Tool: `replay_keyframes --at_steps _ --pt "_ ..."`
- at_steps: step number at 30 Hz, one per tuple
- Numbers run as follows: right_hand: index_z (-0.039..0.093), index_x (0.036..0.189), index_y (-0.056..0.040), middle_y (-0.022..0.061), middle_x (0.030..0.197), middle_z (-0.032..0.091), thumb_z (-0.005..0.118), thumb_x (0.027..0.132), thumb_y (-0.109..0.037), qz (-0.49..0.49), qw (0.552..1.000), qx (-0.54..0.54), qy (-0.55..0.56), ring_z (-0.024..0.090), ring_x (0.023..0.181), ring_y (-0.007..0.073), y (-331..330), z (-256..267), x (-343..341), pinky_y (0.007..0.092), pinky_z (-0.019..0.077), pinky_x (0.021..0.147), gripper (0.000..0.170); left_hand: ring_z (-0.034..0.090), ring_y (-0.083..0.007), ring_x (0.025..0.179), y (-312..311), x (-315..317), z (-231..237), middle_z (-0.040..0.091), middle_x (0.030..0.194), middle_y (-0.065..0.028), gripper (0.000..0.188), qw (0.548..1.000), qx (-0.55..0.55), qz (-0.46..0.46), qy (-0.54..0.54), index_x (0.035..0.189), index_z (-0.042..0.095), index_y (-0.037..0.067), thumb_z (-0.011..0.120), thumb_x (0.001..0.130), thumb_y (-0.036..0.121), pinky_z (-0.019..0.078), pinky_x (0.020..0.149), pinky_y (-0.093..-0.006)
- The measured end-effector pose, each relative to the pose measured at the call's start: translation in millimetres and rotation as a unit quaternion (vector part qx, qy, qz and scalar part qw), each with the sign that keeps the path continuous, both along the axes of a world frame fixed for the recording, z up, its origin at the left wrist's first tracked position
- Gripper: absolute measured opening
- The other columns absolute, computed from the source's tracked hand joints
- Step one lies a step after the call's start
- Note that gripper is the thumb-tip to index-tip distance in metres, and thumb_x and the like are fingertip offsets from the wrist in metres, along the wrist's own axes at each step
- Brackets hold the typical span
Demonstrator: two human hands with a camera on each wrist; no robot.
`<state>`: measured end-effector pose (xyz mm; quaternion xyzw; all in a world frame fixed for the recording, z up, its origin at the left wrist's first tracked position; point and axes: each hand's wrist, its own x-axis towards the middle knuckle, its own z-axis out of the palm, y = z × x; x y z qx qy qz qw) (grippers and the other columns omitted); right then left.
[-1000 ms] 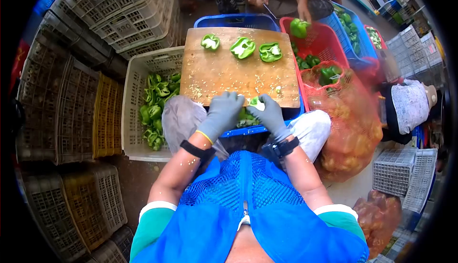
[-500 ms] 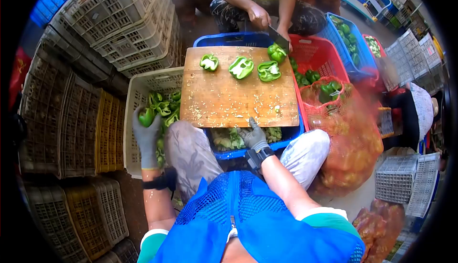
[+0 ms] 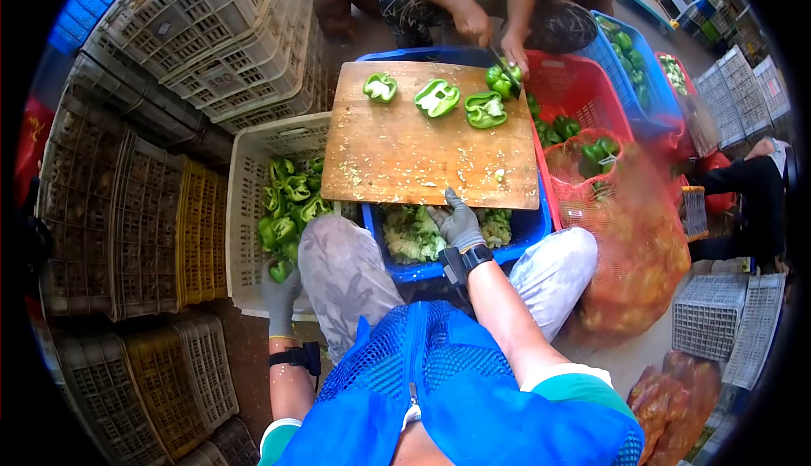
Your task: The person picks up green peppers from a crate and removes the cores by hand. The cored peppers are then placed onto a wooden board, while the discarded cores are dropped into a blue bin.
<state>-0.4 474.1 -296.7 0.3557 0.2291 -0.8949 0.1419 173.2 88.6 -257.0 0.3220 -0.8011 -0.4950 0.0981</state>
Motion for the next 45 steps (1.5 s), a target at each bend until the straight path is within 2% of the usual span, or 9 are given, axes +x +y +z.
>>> replay_keyframes --at_steps 6,15,19,23,24,30,34,41,45 --pt "0.046 0.128 -0.0065 0.0167 0.125 0.052 0.063 0.088 -0.019 -0.103 0.978 -0.181 0.034 0.048 0.117 0.0373 22 -1 -4 0.0563 0.0429 0.098 0.045 0.056 -0.0195 0.092 7 -17 -9 0.061 0.103 -0.0143 0.055 0.999 0.016 0.008 -0.027 0.112 0.053 0.001 0.078 0.068 0.025 0.0457 0.083 -0.0321" --pt "0.054 0.114 -0.0061 0.0085 0.109 0.060 0.065 0.088 -0.022 -0.108 0.994 0.022 0.022 0.056 0.099 0.0275 78 -5 -63 0.0477 0.0487 0.089 0.032 0.056 -0.0160 0.080 6 -4 4 0.061 0.094 -0.0097 0.055 0.997 0.056 0.025 -0.053 0.111 0.052 0.001 0.078 0.067 0.021 0.0475 0.069 -0.0286" --pt "0.039 0.133 -0.0049 0.0205 0.133 0.046 0.063 0.088 -0.038 0.001 0.999 -0.046 0.022 0.052 0.114 0.0388 93 -45 -61 0.0566 0.0436 0.094 0.061 0.057 -0.0173 0.083 9 -8 -11 0.062 0.096 -0.0114 0.056 0.995 0.065 0.010 -0.072 0.112 0.053 0.001 0.078 0.068 0.024 0.0477 0.071 -0.0298" --pt "0.060 0.103 -0.0018 0.0197 0.087 0.067 0.060 0.088 -0.039 0.473 0.782 0.397 0.081 0.067 0.072 0.0254 57 66 -34 0.0379 0.0545 0.066 0.040 0.061 -0.0255 0.091 7 -21 -40 0.063 0.101 -0.0185 0.060 0.998 -0.048 0.000 -0.043 0.115 0.052 -0.001 0.078 0.069 0.028 0.0475 0.078 -0.0348" --pt "0.063 0.086 -0.0022 0.0102 0.064 0.066 0.058 0.087 -0.031 0.431 0.719 0.527 0.139 0.063 0.054 0.0191 47 77 -43 0.0333 0.0531 0.062 0.029 0.060 -0.0283 0.095 9 -27 -35 0.062 0.104 -0.0203 0.062 0.997 -0.046 -0.013 -0.059 0.117 0.051 -0.001 0.078 0.070 0.029 0.0468 0.081 -0.0363" --pt "0.057 0.114 -0.0173 0.0155 0.107 0.057 0.063 0.079 -0.021 0.214 0.414 0.845 0.261 0.057 0.097 0.0353 -5 95 -110 0.0414 0.0495 0.083 0.035 0.047 -0.0358 0.120 13 -79 14 0.046 0.132 -0.0238 0.077 0.965 -0.227 -0.133 -0.005 0.136 0.040 0.002 0.076 0.073 0.029 0.0390 0.099 -0.0417" --pt "0.044 0.126 -0.0217 0.0190 0.120 0.043 0.060 0.078 -0.010 0.277 0.355 0.873 0.189 0.051 0.100 0.0442 -19 91 -126 0.0489 0.0470 0.087 0.052 0.047 -0.0317 0.121 85 -148 143 0.049 0.130 -0.0196 0.064 0.967 -0.079 -0.183 0.161 0.131 0.045 0.001 0.072 0.076 0.021 0.0375 0.102 -0.0382" --pt "0.040 0.121 -0.0111 0.0209 0.085 0.065 0.060 0.081 -0.017 0.365 0.387 0.826 0.189 0.064 0.081 0.0414 7 96 -130 0.0505 0.0499 0.074 0.045 0.048 -0.0377 0.120 179 -202 162 0.050 0.126 -0.0251 0.058 0.870 -0.091 -0.472 0.104 0.125 0.053 0.004 0.071 0.077 0.031 0.0388 0.101 -0.0393" --pt "0.048 0.117 -0.0076 0.0220 0.086 0.065 0.064 0.081 -0.022 0.340 0.615 0.640 0.310 0.067 0.080 0.0325 2 94 -82 0.0414 0.0515 0.070 0.042 0.055 -0.0332 0.109 183 -200 120 0.049 0.126 -0.0222 0.082 0.919 0.156 -0.361 0.033 0.142 0.032 0.013 0.073 0.077 0.040 0.0475 0.088 -0.0418"
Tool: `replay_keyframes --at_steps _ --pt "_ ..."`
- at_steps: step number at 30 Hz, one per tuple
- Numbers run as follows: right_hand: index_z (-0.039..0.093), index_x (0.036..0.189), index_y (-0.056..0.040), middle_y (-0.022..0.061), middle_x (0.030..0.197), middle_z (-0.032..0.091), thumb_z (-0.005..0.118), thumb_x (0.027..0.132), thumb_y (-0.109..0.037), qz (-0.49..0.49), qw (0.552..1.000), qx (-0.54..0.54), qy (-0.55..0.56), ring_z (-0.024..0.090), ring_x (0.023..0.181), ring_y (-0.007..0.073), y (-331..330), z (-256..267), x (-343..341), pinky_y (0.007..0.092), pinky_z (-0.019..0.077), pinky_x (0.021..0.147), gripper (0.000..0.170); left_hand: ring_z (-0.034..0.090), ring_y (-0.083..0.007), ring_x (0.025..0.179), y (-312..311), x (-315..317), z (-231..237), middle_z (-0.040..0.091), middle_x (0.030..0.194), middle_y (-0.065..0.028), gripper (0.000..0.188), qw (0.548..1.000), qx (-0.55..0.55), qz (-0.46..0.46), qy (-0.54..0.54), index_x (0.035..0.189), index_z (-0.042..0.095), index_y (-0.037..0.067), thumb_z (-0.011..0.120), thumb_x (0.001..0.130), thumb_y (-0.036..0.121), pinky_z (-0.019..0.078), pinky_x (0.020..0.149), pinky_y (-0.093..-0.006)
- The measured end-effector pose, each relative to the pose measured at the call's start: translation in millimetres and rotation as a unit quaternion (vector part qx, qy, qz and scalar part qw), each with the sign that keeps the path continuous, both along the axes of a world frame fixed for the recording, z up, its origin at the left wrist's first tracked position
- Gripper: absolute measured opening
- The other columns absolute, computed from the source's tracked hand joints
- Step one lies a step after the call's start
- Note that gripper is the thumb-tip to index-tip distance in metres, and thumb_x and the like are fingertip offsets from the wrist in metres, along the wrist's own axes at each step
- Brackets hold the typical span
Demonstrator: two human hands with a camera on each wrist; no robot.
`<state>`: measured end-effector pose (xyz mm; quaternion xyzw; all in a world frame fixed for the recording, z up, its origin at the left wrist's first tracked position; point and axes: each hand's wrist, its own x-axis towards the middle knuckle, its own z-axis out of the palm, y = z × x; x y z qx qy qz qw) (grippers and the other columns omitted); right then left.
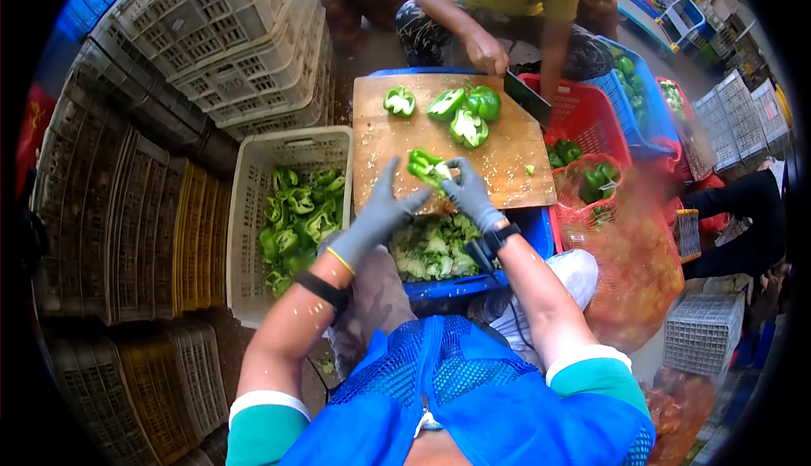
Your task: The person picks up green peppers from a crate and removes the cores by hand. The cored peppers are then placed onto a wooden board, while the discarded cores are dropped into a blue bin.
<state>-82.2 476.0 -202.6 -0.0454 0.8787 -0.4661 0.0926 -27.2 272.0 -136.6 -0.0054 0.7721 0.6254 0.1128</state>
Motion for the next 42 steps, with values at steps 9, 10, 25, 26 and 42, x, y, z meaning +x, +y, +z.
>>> replay_keyframes --at_steps 9,10,25,26,42 --pt "0.046 0.117 -0.0102 0.0193 0.078 0.064 0.063 0.083 -0.021 0.151 0.970 0.166 0.095 0.065 0.071 0.0331 -27 36 66 0.0422 0.0513 0.065 0.040 0.061 -0.0170 0.079 16 21 11 0.059 0.097 -0.0061 0.057 0.934 0.263 0.021 -0.239 0.128 0.045 0.009 0.068 0.076 0.008 0.0531 0.063 -0.0309" --pt "0.047 0.115 -0.0096 0.0154 0.080 0.064 0.063 0.084 -0.019 0.104 0.994 0.006 0.045 0.064 0.072 0.0273 -26 30 65 0.0381 0.0510 0.064 0.037 0.061 -0.0171 0.079 18 23 12 0.059 0.098 -0.0065 0.057 0.931 0.284 0.021 -0.228 0.128 0.045 0.008 0.068 0.076 0.006 0.0532 0.063 -0.0302" --pt "0.054 0.096 -0.0086 0.0003 0.072 0.053 0.058 0.088 -0.024 -0.012 0.819 -0.540 -0.193 0.050 0.061 0.0103 39 15 10 0.0225 0.0401 0.053 0.018 0.058 -0.0269 0.108 -85 56 69 0.056 0.119 -0.0166 0.062 0.941 0.283 0.177 0.059 0.125 0.047 0.004 0.072 0.070 0.017 0.0489 0.093 -0.0351" --pt "0.057 0.100 -0.0072 0.0037 0.076 0.058 0.059 0.087 -0.030 0.044 0.949 -0.273 -0.151 0.055 0.068 0.0152 41 25 4 0.0260 0.0445 0.062 0.027 0.055 -0.0239 0.112 -96 59 89 0.054 0.122 -0.0149 0.066 0.955 0.207 0.207 0.040 0.128 0.045 0.004 0.071 0.069 0.014 0.0499 0.091 -0.0339" --pt "0.051 0.117 -0.0152 0.0180 0.107 0.052 0.073 0.071 -0.013 -0.001 0.982 0.134 0.133 0.060 0.091 0.0325 25 -19 -28 0.0408 0.0514 0.079 0.052 0.056 -0.0285 0.096 54 -30 -31 0.055 0.116 -0.0148 0.054 0.873 0.333 0.220 -0.279 0.124 0.048 0.010 0.067 0.083 0.040 0.0474 0.078 -0.0464"
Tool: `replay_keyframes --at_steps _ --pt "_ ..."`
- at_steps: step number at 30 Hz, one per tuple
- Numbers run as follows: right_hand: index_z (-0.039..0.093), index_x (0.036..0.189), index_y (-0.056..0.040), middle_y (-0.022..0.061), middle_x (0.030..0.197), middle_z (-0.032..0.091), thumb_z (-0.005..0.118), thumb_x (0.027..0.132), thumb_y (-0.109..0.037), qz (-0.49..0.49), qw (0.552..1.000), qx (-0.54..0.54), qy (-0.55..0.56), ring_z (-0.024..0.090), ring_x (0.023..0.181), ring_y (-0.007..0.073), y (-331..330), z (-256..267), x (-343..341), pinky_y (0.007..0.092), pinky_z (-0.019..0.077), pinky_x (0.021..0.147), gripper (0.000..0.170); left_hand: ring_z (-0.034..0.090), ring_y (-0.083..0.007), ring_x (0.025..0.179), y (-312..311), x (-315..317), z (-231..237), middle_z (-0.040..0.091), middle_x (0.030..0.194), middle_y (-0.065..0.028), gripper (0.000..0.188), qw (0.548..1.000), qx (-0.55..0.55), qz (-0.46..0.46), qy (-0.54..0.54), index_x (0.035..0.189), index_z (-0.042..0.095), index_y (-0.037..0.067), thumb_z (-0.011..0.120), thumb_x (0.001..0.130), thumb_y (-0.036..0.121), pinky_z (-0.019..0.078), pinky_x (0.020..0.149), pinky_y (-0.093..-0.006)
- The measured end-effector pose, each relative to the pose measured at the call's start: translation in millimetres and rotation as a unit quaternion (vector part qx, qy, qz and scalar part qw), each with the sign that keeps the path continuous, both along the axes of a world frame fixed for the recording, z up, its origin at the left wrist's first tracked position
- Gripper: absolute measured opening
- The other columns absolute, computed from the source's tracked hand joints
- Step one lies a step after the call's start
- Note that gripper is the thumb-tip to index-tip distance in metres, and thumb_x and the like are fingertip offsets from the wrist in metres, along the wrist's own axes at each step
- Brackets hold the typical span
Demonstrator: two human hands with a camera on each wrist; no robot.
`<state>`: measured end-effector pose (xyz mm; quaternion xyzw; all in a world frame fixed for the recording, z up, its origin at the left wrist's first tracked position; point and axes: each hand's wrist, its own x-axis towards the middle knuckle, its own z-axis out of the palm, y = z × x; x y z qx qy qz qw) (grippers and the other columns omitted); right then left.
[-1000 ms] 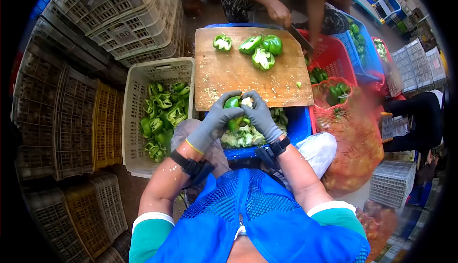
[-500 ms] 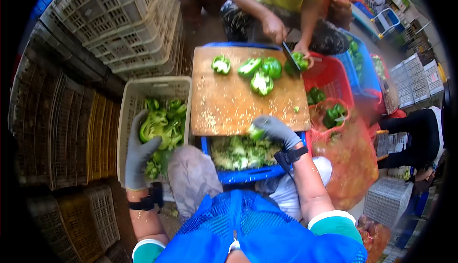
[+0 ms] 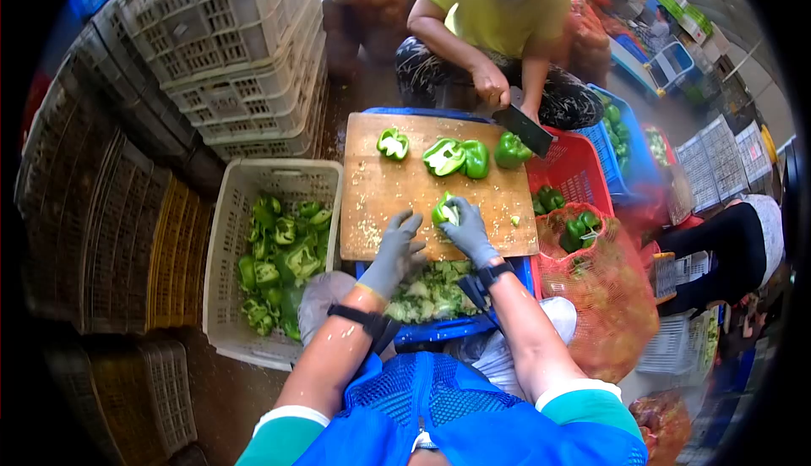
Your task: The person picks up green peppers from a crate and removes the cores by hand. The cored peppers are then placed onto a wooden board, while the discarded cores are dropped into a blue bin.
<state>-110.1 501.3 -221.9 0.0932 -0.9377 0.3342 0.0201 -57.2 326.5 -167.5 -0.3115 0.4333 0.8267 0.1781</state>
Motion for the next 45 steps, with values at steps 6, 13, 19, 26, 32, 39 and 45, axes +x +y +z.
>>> replay_keyframes --at_steps 6,13,19,26,32,39,45 --pt "0.049 0.126 0.0003 0.0103 0.108 0.062 0.071 0.080 -0.011 0.045 0.934 -0.297 -0.193 0.060 0.094 0.0152 -9 54 87 0.0271 0.0510 0.078 0.052 0.061 -0.0305 0.093 12 -7 -59 0.064 0.084 -0.0172 0.048 0.901 0.384 -0.201 -0.011 0.109 0.059 0.012 0.054 0.086 0.054 0.0527 0.075 -0.0425" --pt "0.043 0.123 -0.0020 0.0031 0.085 0.061 0.069 0.084 -0.016 -0.064 0.827 -0.449 -0.332 0.054 0.065 0.0058 -4 95 95 0.0193 0.0431 0.054 0.048 0.058 -0.0196 0.085 21 28 6 0.055 0.099 -0.0082 0.055 0.958 0.166 -0.114 0.204 0.135 0.042 0.018 0.064 0.085 0.015 0.0525 0.067 -0.0350" --pt "0.037 0.127 -0.0110 0.0093 0.106 0.060 0.066 0.087 -0.018 0.003 0.854 -0.447 -0.266 0.056 0.073 0.0091 -21 131 82 0.0205 0.0455 0.056 0.051 0.059 -0.0223 0.094 8 27 32 0.056 0.113 -0.0083 0.063 0.898 0.335 -0.190 0.215 0.135 0.037 0.021 0.070 0.081 0.032 0.0527 0.075 -0.0369" --pt "0.046 0.116 -0.0042 0.0048 0.096 0.052 0.046 0.081 0.001 -0.015 0.958 -0.285 -0.015 0.050 0.084 0.0117 -65 101 63 0.0239 0.0441 0.075 0.035 0.060 -0.0158 0.090 17 14 18 0.058 0.107 -0.0043 0.052 0.955 0.178 0.102 0.214 0.124 0.047 0.014 0.071 0.079 0.006 0.0534 0.073 -0.0308" --pt "0.050 0.108 0.0007 0.0083 0.101 0.054 0.053 0.082 -0.001 -0.135 0.913 -0.382 0.047 0.052 0.094 0.0157 -92 71 67 0.0277 0.0427 0.086 0.026 0.058 -0.0157 0.083 11 7 14 0.055 0.104 -0.0057 0.060 0.947 0.092 0.259 0.166 0.125 0.044 0.014 0.069 0.074 -0.007 0.0530 0.070 -0.0297" --pt "0.053 0.097 -0.0021 0.0050 0.091 0.054 0.055 0.078 0.001 -0.053 0.933 -0.352 0.057 0.053 0.086 0.0128 -116 88 109 0.0258 0.0445 0.079 0.019 0.054 -0.0147 0.057 -35 -34 -11 0.052 0.073 -0.0028 0.028 0.910 0.151 0.356 0.149 0.097 0.044 0.013 0.064 0.079 0.002 0.0476 0.048 -0.0277" --pt "0.061 0.099 -0.0027 0.0124 0.088 0.063 0.054 0.076 -0.005 0.002 0.981 -0.143 -0.132 0.061 0.082 0.0249 -44 40 89 0.0315 0.0483 0.078 0.024 0.061 -0.0176 0.067 -106 -10 14 0.063 0.082 -0.0010 0.029 0.772 0.262 0.541 0.208 0.095 0.060 0.013 0.078 0.072 0.019 0.0537 0.060 -0.0296"
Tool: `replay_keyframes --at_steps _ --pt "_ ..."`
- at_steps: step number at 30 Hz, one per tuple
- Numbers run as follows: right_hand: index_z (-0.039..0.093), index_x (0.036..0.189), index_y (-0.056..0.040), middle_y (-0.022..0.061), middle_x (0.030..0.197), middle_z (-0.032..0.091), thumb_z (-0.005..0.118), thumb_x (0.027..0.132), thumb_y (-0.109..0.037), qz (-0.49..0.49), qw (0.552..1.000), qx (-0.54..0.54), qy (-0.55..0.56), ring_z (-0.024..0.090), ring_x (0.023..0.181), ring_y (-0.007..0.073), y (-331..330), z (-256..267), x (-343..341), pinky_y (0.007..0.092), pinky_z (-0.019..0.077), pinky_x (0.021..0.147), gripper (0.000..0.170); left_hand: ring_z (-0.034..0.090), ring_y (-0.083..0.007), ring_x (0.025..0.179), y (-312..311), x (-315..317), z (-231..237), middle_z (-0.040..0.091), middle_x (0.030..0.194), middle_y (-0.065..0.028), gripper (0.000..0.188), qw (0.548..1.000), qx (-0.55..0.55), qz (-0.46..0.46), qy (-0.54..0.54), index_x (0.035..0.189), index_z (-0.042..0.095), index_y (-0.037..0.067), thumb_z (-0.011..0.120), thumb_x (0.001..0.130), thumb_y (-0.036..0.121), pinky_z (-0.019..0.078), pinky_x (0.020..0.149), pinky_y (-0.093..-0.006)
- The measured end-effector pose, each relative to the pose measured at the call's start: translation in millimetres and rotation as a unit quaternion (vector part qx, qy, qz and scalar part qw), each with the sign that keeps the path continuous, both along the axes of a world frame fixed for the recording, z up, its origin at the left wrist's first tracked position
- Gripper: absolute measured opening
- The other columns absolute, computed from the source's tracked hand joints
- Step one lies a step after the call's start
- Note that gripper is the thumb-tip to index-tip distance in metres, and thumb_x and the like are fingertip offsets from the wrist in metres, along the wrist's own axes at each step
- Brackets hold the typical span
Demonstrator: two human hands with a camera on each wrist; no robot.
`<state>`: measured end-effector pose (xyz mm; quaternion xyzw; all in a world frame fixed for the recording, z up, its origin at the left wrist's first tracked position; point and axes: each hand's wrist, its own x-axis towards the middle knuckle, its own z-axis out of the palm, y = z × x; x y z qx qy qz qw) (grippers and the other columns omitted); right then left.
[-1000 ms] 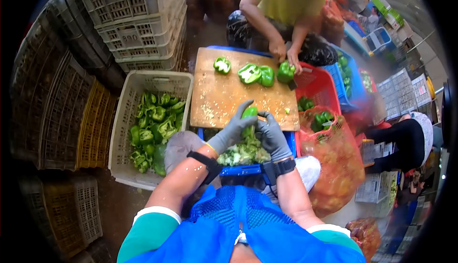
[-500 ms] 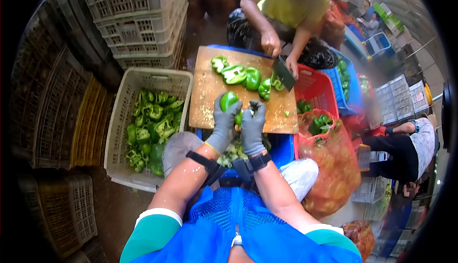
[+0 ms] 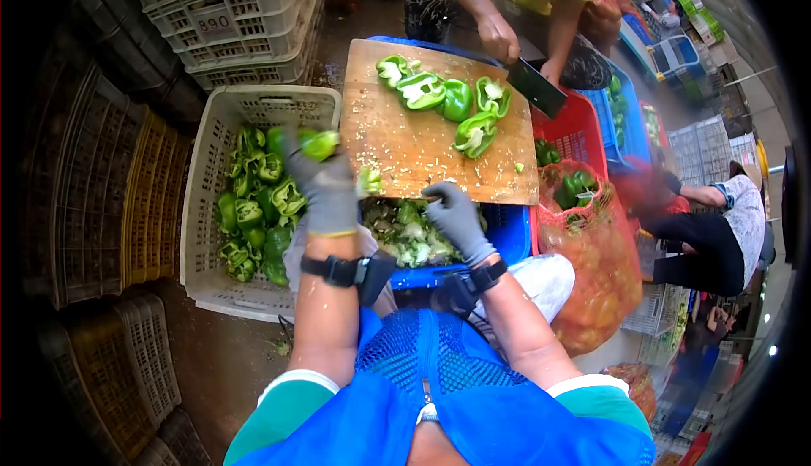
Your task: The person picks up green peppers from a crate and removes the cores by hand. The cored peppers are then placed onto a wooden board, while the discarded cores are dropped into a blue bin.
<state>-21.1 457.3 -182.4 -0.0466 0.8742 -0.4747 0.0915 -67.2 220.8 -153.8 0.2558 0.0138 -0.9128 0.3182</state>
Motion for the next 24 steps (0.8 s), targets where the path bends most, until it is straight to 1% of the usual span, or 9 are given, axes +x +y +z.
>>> replay_keyframes --at_steps 5,6,9,12,14,16,19,23,24 --pt "0.056 0.114 -0.0040 0.0215 0.103 0.061 0.062 0.082 -0.018 -0.137 0.961 0.108 0.215 0.059 0.096 0.0361 52 -32 -105 0.0402 0.0471 0.084 0.036 0.059 -0.0287 0.098 -66 26 10 0.059 0.112 -0.0134 0.057 0.981 0.129 0.134 0.059 0.116 0.054 0.007 0.074 0.076 0.042 0.0536 0.083 -0.0441" --pt "0.052 0.119 -0.0044 0.0242 0.109 0.058 0.064 0.082 -0.023 -0.109 0.970 0.142 0.165 0.057 0.100 0.0395 54 -33 -122 0.0424 0.0459 0.086 0.043 0.043 -0.0339 0.124 -67 33 16 0.045 0.133 -0.0155 0.080 0.966 0.210 0.105 0.106 0.130 0.043 0.007 0.075 0.071 0.050 0.0392 0.101 -0.0541" --pt "0.049 0.118 -0.0046 0.0257 0.107 0.058 0.070 0.075 -0.027 -0.106 0.970 0.217 0.033 0.056 0.101 0.0421 35 -19 -135 0.0445 0.0461 0.086 0.052 0.027 -0.0359 0.135 -65 26 9 0.037 0.140 -0.0147 0.095 0.983 0.139 -0.030 0.113 0.137 0.034 0.007 0.077 0.067 0.054 0.0273 0.107 -0.0576" --pt "0.053 0.105 -0.0034 0.0242 0.102 0.062 0.067 0.067 -0.021 -0.013 0.962 0.262 0.076 0.060 0.096 0.0402 50 -42 -126 0.0455 0.0485 0.081 0.044 0.039 -0.0303 0.124 -95 16 -25 0.044 0.132 -0.0134 0.060 0.987 -0.068 -0.142 -0.031 0.127 0.045 0.002 0.069 0.082 0.034 0.0334 0.103 -0.0512" --pt "0.056 0.097 -0.0035 0.0211 0.091 0.065 0.067 0.068 -0.025 0.026 0.964 0.261 0.045 0.063 0.087 0.0386 53 -31 -103 0.0454 0.0500 0.077 0.038 0.045 -0.0276 0.115 -139 34 -57 0.049 0.123 -0.0128 0.046 0.991 -0.069 -0.057 -0.096 0.122 0.049 0.002 0.064 0.085 0.025 0.0384 0.099 -0.0463" --pt "0.057 0.100 -0.0031 0.0197 0.091 0.066 0.070 0.071 -0.024 0.072 0.976 0.198 0.052 0.064 0.084 0.0348 63 -30 -76 0.0406 0.0515 0.074 0.039 0.056 -0.0252 0.099 -140 61 -36 0.058 0.106 -0.0117 0.033 0.974 -0.117 -0.025 -0.193 0.117 0.052 0.003 0.059 0.088 0.016 0.0470 0.090 -0.0392" --pt "0.057 0.107 -0.0022 0.0123 0.092 0.066 0.070 0.077 -0.019 0.044 0.994 -0.031 -0.092 0.065 0.083 0.0222 46 -14 -49 0.0323 0.0522 0.073 0.036 0.056 -0.0301 0.108 -90 79 9 0.055 0.121 -0.0149 0.038 0.907 -0.319 -0.264 -0.072 0.124 0.053 0.006 0.057 0.091 0.024 0.0467 0.096 -0.0437" --pt "0.053 0.117 -0.0010 0.0035 0.098 0.064 0.069 0.081 -0.013 0.126 0.895 -0.373 -0.211 0.062 0.087 0.0109 -27 74 -20 0.0261 0.0515 0.075 0.041 0.057 -0.0248 0.104 -2 77 56 0.055 0.118 -0.0068 0.062 0.834 -0.227 -0.494 -0.096 0.135 0.043 0.014 0.068 0.084 0.039 0.0510 0.083 -0.0398" --pt "0.051 0.120 -0.0010 0.0033 0.101 0.063 0.071 0.079 -0.011 0.169 0.880 -0.377 -0.234 0.062 0.088 0.0113 -42 89 -12 0.0264 0.0516 0.076 0.046 0.060 -0.0217 0.099 13 74 44 0.059 0.111 -0.0049 0.059 0.821 -0.114 -0.557 0.054 0.132 0.046 0.012 0.069 0.083 0.037 0.0526 0.080 -0.0341"
